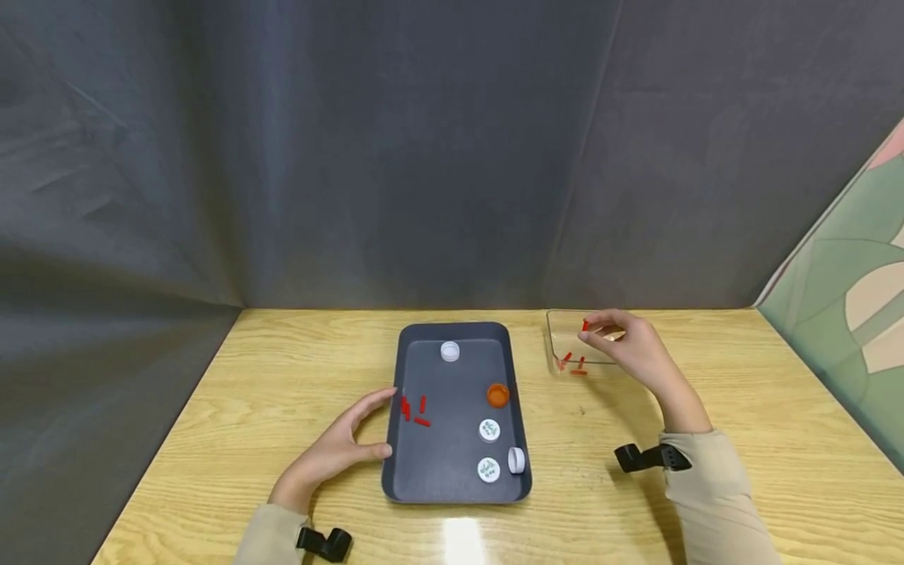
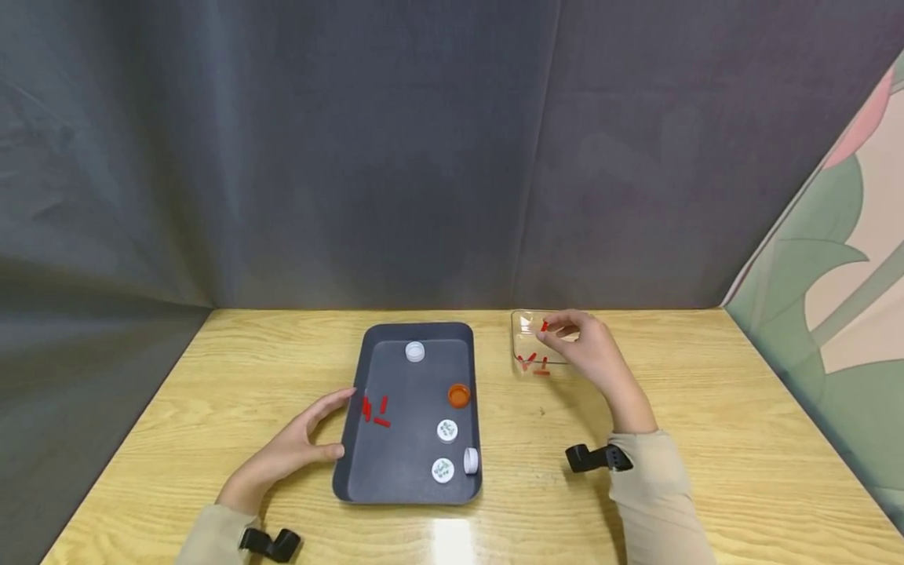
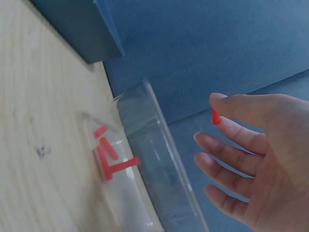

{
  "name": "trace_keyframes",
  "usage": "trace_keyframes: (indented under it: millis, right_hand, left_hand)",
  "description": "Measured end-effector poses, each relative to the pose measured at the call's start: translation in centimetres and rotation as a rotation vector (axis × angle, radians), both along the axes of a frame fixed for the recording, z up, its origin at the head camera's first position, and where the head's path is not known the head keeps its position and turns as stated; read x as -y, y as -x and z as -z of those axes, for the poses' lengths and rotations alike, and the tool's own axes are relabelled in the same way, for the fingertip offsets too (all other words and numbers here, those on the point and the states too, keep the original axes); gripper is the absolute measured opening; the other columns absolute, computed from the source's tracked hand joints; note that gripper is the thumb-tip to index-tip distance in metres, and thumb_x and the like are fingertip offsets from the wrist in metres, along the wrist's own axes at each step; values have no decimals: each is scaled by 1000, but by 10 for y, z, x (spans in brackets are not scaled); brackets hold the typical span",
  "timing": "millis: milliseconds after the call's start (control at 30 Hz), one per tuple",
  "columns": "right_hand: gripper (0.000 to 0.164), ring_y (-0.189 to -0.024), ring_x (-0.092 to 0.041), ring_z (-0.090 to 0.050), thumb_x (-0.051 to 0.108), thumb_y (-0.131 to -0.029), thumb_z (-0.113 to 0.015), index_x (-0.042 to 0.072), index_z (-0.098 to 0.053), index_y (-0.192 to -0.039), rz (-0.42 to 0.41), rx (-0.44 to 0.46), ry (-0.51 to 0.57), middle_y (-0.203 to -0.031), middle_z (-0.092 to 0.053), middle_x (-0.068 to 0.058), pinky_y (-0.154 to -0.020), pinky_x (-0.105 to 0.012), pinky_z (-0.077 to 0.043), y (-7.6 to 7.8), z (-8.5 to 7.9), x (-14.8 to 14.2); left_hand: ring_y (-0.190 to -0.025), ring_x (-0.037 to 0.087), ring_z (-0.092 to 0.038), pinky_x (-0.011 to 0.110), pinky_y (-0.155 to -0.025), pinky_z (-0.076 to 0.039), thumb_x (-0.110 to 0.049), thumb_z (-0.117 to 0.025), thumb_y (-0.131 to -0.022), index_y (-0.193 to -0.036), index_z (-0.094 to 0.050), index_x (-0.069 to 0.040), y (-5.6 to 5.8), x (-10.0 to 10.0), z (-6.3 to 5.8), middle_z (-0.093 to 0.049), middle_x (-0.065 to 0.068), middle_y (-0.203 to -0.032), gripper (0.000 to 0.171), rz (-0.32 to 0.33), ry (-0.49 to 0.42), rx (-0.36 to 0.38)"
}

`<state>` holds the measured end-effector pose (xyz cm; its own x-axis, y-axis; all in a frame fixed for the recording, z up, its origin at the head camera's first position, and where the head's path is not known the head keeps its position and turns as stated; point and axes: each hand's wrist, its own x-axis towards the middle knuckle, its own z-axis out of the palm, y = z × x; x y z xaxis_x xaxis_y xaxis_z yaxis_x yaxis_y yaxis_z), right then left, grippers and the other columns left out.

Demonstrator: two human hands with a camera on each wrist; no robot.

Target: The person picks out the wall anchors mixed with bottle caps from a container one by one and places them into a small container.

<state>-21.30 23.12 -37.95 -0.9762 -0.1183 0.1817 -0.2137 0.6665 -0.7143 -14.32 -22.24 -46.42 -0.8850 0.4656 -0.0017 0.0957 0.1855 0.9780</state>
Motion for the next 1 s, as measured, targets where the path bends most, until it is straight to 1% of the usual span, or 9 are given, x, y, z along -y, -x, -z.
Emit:
trace_keyframes:
  millis: [133,267,433,567,667,833,1000]
  right_hand:
    - [36,-99,-33,-61,26,-95,-70,-3,-66,-117,13,19,-15,-107,-68,-18,-79,-40,-47,3,6,-5]
    - [37,-102,-36,-59,27,-95,-69,-2,-65,-117,14,33,-28,-110,-66,-20,-80,-44,-46,6,13,-8]
    - [33,-102,-38,-61,22,-94,-70,-3,-65,-115,32,20,-66,-110,-66,-22,-83,-50,-48,8,20,-9]
    - [32,-102,-41,-61,22,-95,-69,-2,-64,-114,52,15,-99,-110,-66,-24,-83,-55,-48,9,23,-9]
    - [32,-102,-41,-61,22,-95,-68,-2,-63,-116,57,12,-115,-110,-66,-24,-81,-55,-48,9,24,-9]
    - [33,-101,-41,-61,21,-96,-67,-2,-63,-119,53,-2,-139,-108,-67,-22,-80,-54,-49,10,30,-8]
    - [32,-100,-42,-61,18,-95,-68,-3,-63,-119,45,-21,-133,-106,-67,-22,-79,-55,-49,11,35,-8]
  left_hand:
    - [-147,34,-20,64,-114,-8,-13,-80,-85,-153,-38,-18,0,-1,1,-31,6,-159,80,4,-2,-6]
    - [-147,34,-21,64,-114,-9,-12,-79,-86,-153,-38,-18,0,0,2,-31,6,-159,79,1,4,-14]
    - [-146,37,-20,64,-114,-9,-12,-78,-86,-153,-38,-16,-1,2,3,-31,11,-159,79,6,11,-26]
    - [-146,35,-21,63,-114,-9,-12,-78,-87,-153,-37,-18,1,1,2,-31,8,-159,78,6,14,-23]
    - [-147,33,-21,62,-115,-10,-13,-78,-87,-154,-37,-19,2,1,2,-31,5,-159,78,6,14,-16]
    - [-147,33,-20,63,-114,-9,-13,-78,-87,-154,-37,-17,1,1,1,-30,5,-159,79,11,16,-11]
    - [-147,32,-19,64,-114,-9,-13,-77,-87,-154,-36,-17,-1,1,0,-28,5,-160,79,9,11,7]
